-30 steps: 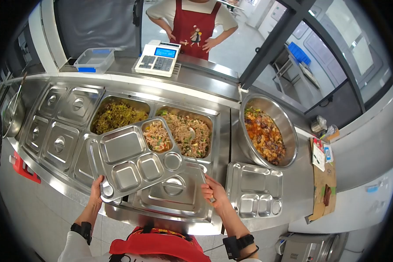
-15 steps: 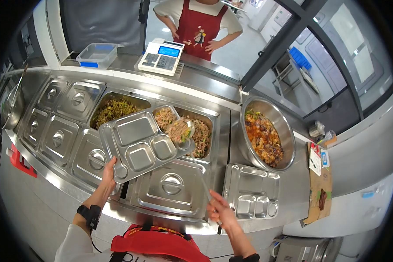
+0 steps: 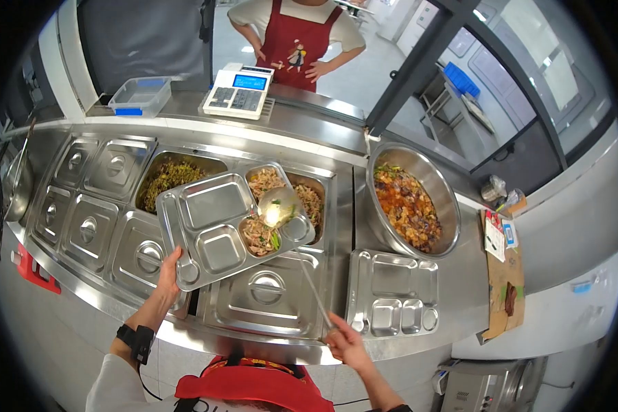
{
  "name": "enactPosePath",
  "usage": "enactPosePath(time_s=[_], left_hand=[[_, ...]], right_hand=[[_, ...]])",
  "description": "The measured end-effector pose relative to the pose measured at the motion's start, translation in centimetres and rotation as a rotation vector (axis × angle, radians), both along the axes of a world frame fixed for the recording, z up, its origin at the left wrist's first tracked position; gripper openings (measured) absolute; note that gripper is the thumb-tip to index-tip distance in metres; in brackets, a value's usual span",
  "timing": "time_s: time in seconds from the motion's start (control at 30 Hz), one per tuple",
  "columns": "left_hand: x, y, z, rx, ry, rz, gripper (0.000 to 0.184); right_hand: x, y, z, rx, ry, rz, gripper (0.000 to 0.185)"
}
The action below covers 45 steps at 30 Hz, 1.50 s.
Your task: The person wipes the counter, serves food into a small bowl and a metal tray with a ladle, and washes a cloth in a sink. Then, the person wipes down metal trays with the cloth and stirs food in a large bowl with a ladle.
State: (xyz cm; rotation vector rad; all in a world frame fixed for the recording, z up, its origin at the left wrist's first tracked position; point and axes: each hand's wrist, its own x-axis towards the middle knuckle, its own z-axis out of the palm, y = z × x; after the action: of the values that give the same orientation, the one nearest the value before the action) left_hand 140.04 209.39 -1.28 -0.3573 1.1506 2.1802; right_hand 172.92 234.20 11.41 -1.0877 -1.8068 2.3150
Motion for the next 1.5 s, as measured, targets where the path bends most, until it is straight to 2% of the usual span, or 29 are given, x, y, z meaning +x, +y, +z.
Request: enactPosePath(time_s=[0.03, 0.07, 0.13, 0.2, 0.23, 0.3, 0.37, 0.4, 0.47, 0.57, 0.67, 0.77, 0.87, 0.97, 1.03, 1.1, 1.33, 1.5], left_hand=[[0.3, 0.1, 0.4, -0.016, -0.001, 0.013, 0.037], [0.8, 0.4, 1.0, -0.030, 0.000, 0.020, 0.034], [1.9, 1.7, 2.2, 0.008, 0.019, 0.030, 0.023], [3.5, 3.5, 5.2, -0.010, -0.004, -0.019, 0.020], [3.8, 4.1, 4.7, 0.061, 0.024, -0.050, 0.020], [4.8, 5.9, 5.2, 0.110, 0.059, -0.072, 0.022], [6.8, 8.2, 7.2, 0.076, 0.078, -0.045, 0.024], [8.3, 9.8, 8.8, -0.010, 0.090, -0.060, 0.024], [10.6, 12.6, 9.6, -0.023, 0.098, -0.056, 0.025], [13.3, 16.1, 10.8, -0.052, 0.110, -0.050, 0.026], [15.1, 17.7, 9.9, -0.056, 0.121, -0.045, 0.026], [16.5, 18.7, 10.7, -0.094, 0.153, -0.009, 0.025], [17.4, 19.0, 11.0, -0.082, 0.156, 0.003, 0.025], [17.7, 19.7, 11.6, -0.100, 0.172, 0.041, 0.025], [17.7, 20.0, 11.7, -0.144, 0.178, 0.092, 0.025], [17.5, 20.7, 12.2, -0.080, 0.149, 0.079, 0.028], [14.4, 25.1, 11.3, 0.151, 0.205, 0.081, 0.036], [11.8, 29.4, 8.6, 0.277, 0.217, 0.060, 0.044]], right_hand=[[0.5, 0.8, 1.4, -0.243, 0.005, -0.092, 0.041], [1.7, 2.2, 1.4, -0.299, 0.062, -0.113, 0.042], [3.7, 5.0, 2.2, -0.373, 0.201, -0.193, 0.042], [5.5, 8.0, 4.2, -0.384, 0.300, -0.320, 0.042], [5.9, 9.9, 5.4, -0.379, 0.326, -0.385, 0.042], [6.4, 13.9, 8.6, -0.188, 0.283, -0.458, 0.036], [6.9, 18.5, 10.0, 0.119, 0.104, -0.458, 0.036], [7.5, 21.2, 9.8, 0.336, -0.040, -0.406, 0.036], [8.5, 26.9, 8.1, 0.765, -0.330, -0.284, 0.036], [8.8, 33.0, 5.7, 1.297, -0.311, -0.095, 0.033], [6.7, 36.1, 4.3, 1.264, -0.406, 0.021, 0.033], [3.6, 37.1, 3.3, 0.962, -0.249, -0.016, 0.033], [1.1, 37.5, 1.8, 0.159, -0.030, -0.121, 0.034], [1.7, 37.4, 2.3, -0.346, 0.121, -0.273, 0.034], [3.9, 37.7, 2.2, -0.533, 0.230, -0.259, 0.031], [6.4, 37.3, 3.7, -0.726, 0.315, -0.291, 0.030], [9.8, 34.0, 6.9, -0.639, 0.253, -0.371, 0.031], [11.3, 31.3, 8.3, -0.612, 0.266, -0.362, 0.032]])
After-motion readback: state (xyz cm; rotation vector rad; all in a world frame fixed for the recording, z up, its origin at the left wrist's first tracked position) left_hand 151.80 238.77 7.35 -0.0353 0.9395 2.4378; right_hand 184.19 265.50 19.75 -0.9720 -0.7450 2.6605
